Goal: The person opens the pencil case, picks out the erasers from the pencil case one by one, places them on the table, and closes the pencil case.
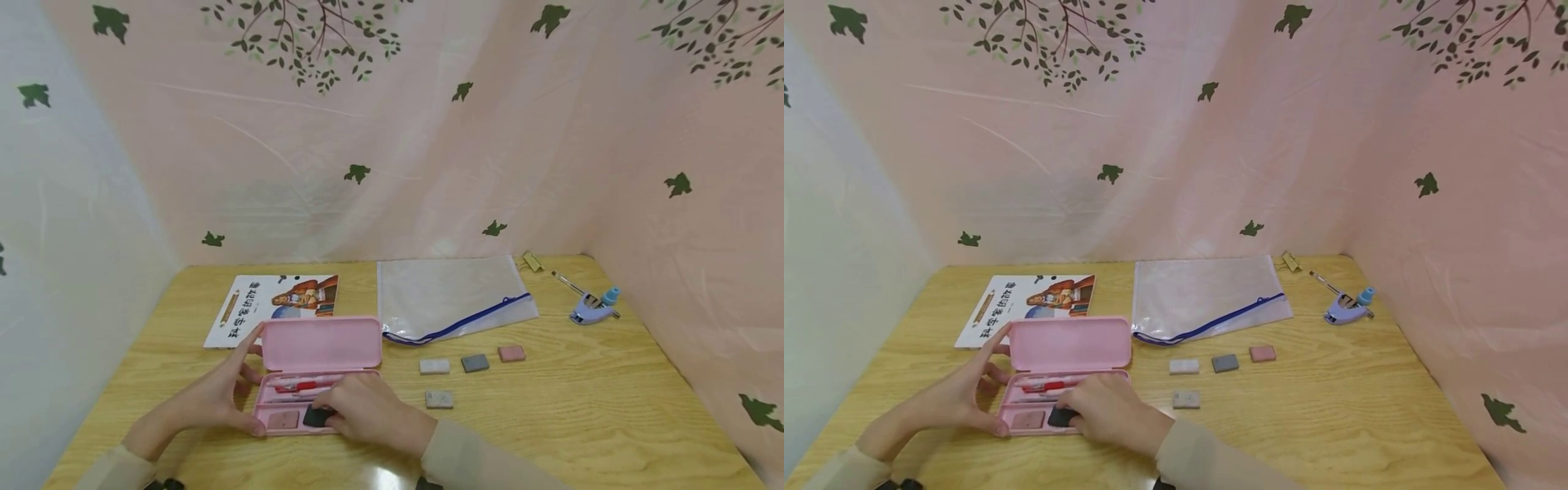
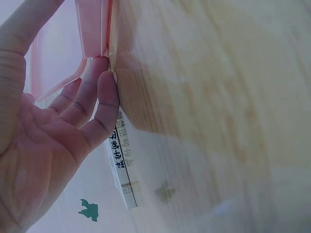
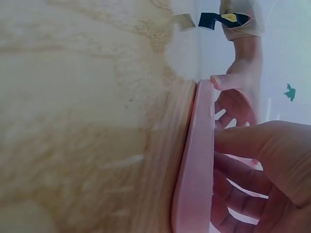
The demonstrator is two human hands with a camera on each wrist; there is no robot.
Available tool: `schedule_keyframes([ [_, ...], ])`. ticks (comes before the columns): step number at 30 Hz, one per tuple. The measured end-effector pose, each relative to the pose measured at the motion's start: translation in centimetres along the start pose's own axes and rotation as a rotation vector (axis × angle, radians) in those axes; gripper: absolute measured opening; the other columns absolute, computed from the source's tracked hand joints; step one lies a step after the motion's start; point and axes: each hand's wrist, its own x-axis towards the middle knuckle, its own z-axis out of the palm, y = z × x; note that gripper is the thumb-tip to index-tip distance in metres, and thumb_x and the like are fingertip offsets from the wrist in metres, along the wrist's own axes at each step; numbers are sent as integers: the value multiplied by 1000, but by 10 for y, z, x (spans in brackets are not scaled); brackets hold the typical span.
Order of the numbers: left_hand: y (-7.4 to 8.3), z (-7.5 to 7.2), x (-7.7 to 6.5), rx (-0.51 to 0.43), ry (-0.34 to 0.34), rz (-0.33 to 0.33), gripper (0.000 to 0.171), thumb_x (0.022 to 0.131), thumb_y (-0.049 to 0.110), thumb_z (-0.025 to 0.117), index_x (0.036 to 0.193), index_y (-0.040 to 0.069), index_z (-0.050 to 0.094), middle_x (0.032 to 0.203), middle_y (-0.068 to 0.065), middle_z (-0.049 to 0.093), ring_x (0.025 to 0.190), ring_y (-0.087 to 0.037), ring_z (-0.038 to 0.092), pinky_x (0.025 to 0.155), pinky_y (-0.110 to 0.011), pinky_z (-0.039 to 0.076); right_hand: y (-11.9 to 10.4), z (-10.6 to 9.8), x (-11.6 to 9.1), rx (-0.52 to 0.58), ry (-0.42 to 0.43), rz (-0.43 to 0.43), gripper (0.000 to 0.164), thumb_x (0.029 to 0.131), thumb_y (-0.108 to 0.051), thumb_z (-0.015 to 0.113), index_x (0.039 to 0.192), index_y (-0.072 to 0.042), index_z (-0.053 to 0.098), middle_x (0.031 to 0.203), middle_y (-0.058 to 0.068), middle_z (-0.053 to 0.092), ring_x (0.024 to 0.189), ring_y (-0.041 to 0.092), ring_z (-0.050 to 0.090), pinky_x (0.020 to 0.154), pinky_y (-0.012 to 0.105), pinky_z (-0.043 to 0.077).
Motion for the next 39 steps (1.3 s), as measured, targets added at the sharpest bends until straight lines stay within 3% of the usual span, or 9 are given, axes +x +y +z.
schedule_keyframes([
  [8,1,1,0,0,3,-17,148,61,35,99,163,30,-8,139,-19,38,94,-19,62,80,-31,57,1,4,1,45,26,0,27,86,-12,77,109,-25,81,92,-14,72,74,-4,58,63,13,45],
  [13,2,0,0,-9,-4,-3,146,62,36,99,163,32,-8,139,-21,38,95,-20,62,79,-32,57,0,1,1,41,-10,12,23,89,-21,79,112,-25,80,100,-13,74,84,-4,63,72,15,49],
  [21,2,0,0,-22,-4,-9,146,63,35,99,162,34,-8,139,-21,38,95,-19,62,79,-32,57,-6,0,2,-234,19,-62,13,88,-32,79,101,-31,78,87,-15,73,64,0,57,53,19,41],
  [26,2,0,0,-18,-3,-10,146,63,36,98,162,34,-8,139,-21,37,95,-19,62,79,-32,57,-7,-2,3,-208,-1,-60,9,88,-28,79,97,-27,75,81,-14,68,62,1,53,51,19,38],
  [33,0,0,0,-34,-8,12,146,62,34,99,163,32,-7,139,-21,38,92,-19,63,79,-32,58,-1,-2,3,-79,-53,-55,31,89,-25,78,120,-27,73,98,-12,68,79,0,57,65,19,45],
  [39,-1,0,1,-62,-18,56,145,63,31,98,163,27,-7,139,-21,39,83,-18,63,74,-30,57,3,1,5,-8,-71,-68,26,86,-20,80,112,-24,78,94,-12,67,78,-3,54,65,13,43],
])
